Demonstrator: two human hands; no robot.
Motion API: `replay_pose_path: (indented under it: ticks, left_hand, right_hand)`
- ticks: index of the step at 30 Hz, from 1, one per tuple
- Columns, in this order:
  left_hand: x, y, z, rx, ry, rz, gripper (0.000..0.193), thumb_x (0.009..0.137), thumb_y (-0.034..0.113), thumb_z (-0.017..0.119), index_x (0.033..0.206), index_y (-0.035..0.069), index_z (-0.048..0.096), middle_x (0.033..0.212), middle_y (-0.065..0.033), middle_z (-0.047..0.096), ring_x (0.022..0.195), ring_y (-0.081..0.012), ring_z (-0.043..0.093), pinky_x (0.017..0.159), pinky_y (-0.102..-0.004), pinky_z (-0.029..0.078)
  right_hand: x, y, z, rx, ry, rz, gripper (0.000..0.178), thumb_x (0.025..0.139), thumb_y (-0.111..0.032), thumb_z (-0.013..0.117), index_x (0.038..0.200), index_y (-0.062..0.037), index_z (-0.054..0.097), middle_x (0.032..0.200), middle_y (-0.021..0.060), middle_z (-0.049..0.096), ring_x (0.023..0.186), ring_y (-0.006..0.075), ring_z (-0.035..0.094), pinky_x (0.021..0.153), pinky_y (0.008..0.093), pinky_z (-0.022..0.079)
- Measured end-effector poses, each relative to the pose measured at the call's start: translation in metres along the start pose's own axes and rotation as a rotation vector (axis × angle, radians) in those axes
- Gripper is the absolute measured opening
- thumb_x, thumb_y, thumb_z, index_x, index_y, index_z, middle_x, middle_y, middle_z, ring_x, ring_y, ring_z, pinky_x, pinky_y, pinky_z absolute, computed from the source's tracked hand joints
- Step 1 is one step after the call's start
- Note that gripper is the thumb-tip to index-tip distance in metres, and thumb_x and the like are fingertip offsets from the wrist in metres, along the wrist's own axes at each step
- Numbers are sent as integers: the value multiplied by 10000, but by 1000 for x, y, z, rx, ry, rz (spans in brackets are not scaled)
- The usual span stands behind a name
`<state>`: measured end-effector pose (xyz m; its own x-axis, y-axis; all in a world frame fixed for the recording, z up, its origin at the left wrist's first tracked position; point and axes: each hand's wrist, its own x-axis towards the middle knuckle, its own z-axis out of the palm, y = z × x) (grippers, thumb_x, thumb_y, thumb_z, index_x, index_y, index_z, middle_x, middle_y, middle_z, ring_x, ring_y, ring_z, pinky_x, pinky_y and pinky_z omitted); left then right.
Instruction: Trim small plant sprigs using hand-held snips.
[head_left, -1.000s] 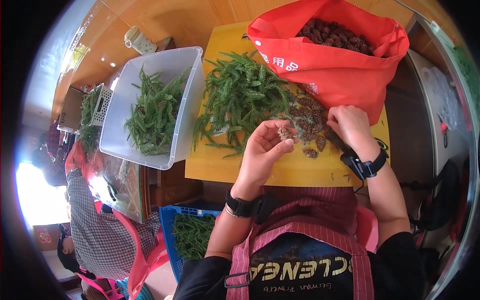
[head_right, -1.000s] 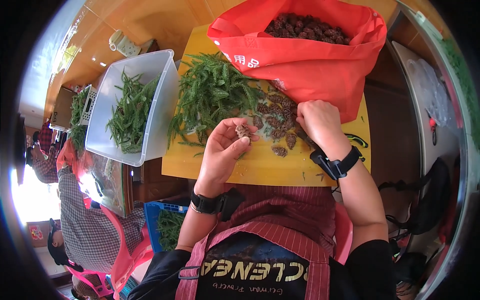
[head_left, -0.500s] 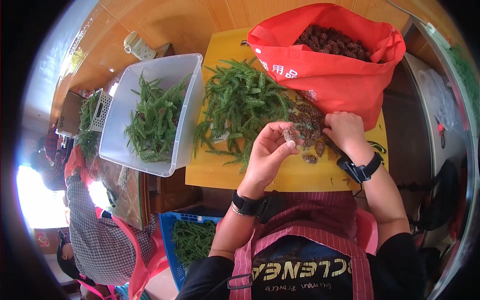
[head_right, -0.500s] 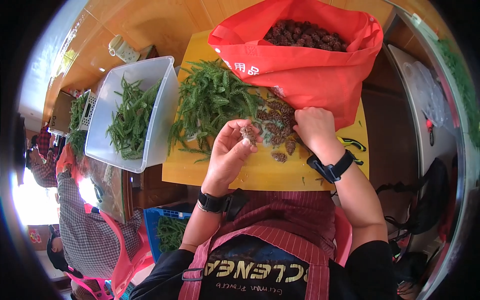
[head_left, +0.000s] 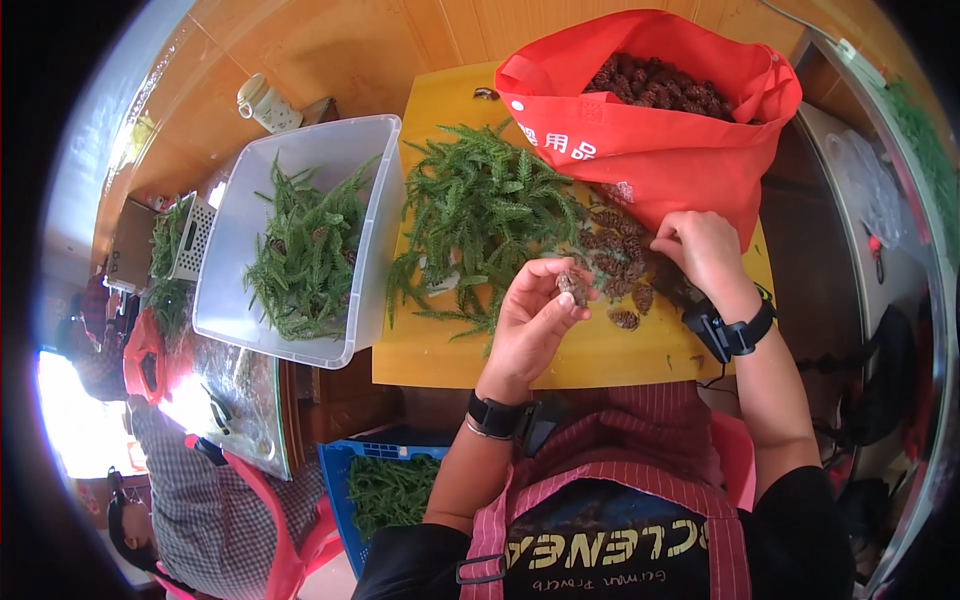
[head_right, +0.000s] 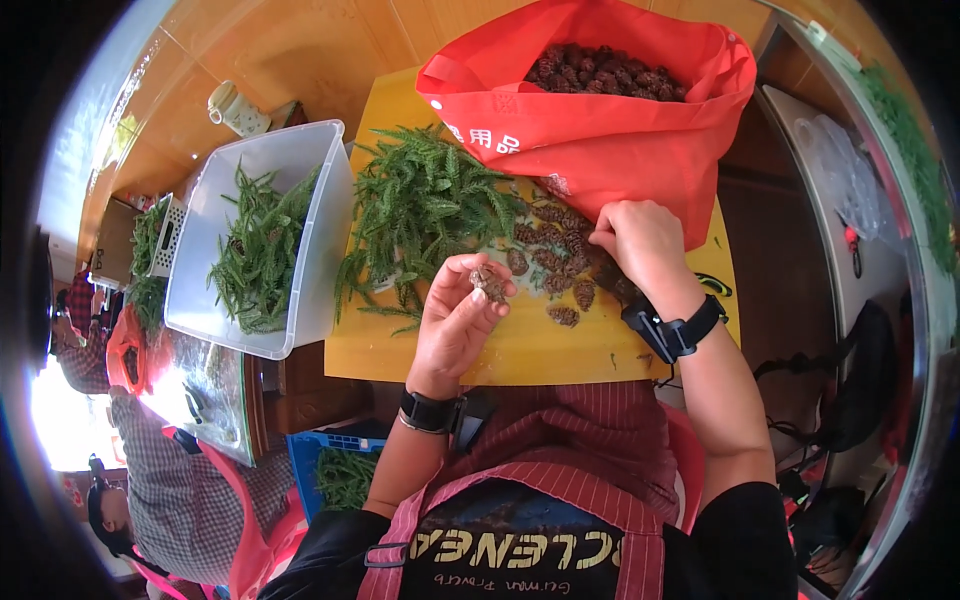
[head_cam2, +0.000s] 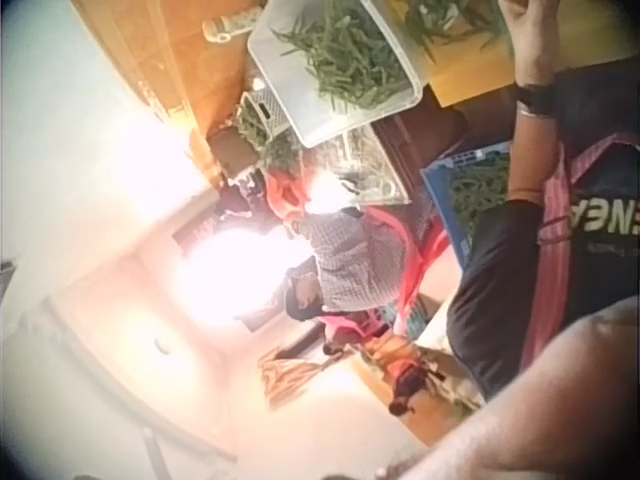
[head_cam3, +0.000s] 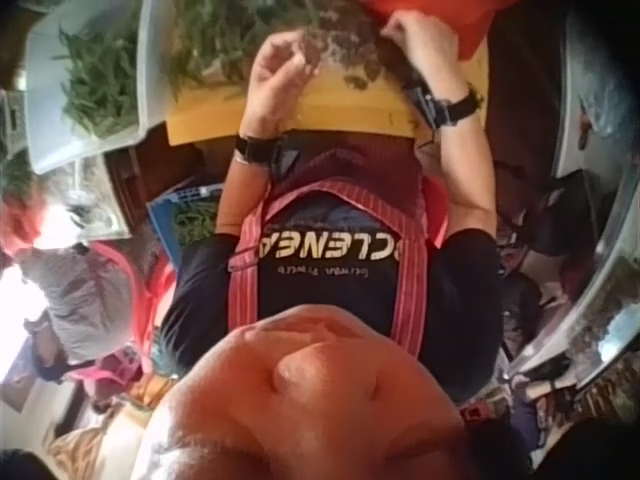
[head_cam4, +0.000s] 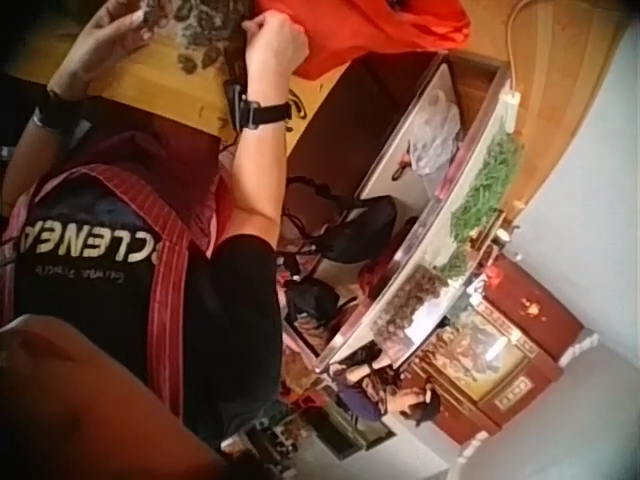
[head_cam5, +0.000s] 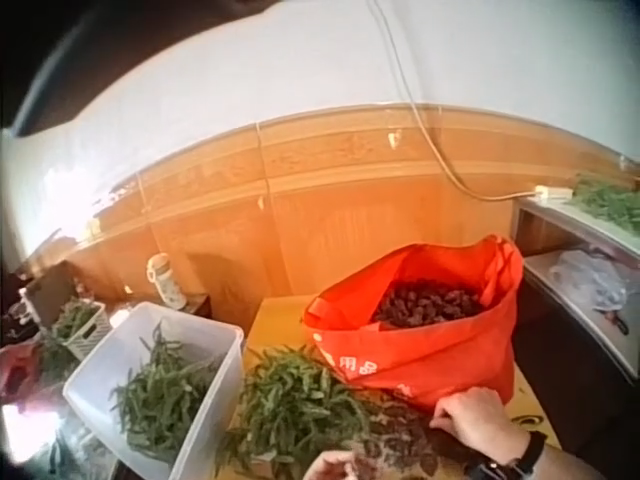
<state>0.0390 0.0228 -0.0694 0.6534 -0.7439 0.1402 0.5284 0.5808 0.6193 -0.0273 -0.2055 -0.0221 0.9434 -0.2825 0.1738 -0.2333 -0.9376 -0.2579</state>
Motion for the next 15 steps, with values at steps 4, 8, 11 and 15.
replay_pose_path:
  ticks: [4, 8, 11, 15]
  left_hand:
    - [-3, 3, -1, 52, -5, 4, 324, 852, 17, 578, 1156, 77, 484, 1099, -117, 540, 972, -214, 565, 764, -275, 508]
    - [-4, 4, -3, 94, 3, 20, 328, 832, 20, 607, 1135, 76, 492, 1074, -94, 536, 976, -211, 562, 765, -272, 507]
    - [-5, 5, -1, 127, 15, 32, 338, 822, 27, 622, 1130, 78, 493, 1073, -84, 531, 979, -208, 558, 769, -271, 507]
    - [-4, 4, -2, 159, 18, 43, 335, 828, 34, 614, 1135, 78, 489, 1089, -82, 524, 986, -202, 553, 784, -274, 507]
  right_hand:
    - [-2, -2, 1, 136, 6, 94, 104, 737, -115, 685, 773, -62, 604, 624, 83, 612, 570, 236, 612, 540, 327, 461]
    - [-8, 10, 1, 415, -150, 109, 79, 777, -69, 631, 828, -28, 587, 685, 99, 623, 636, 228, 620, 583, 326, 467]
    - [-16, 12, -2, 434, -192, 47, 83, 785, -71, 616, 851, -24, 595, 740, 127, 640, 704, 266, 633, 618, 343, 474]
    - [-20, 9, -5, 488, -55, 7, 56, 822, -33, 575, 874, -12, 580, 728, 111, 633, 676, 187, 629, 604, 287, 466]
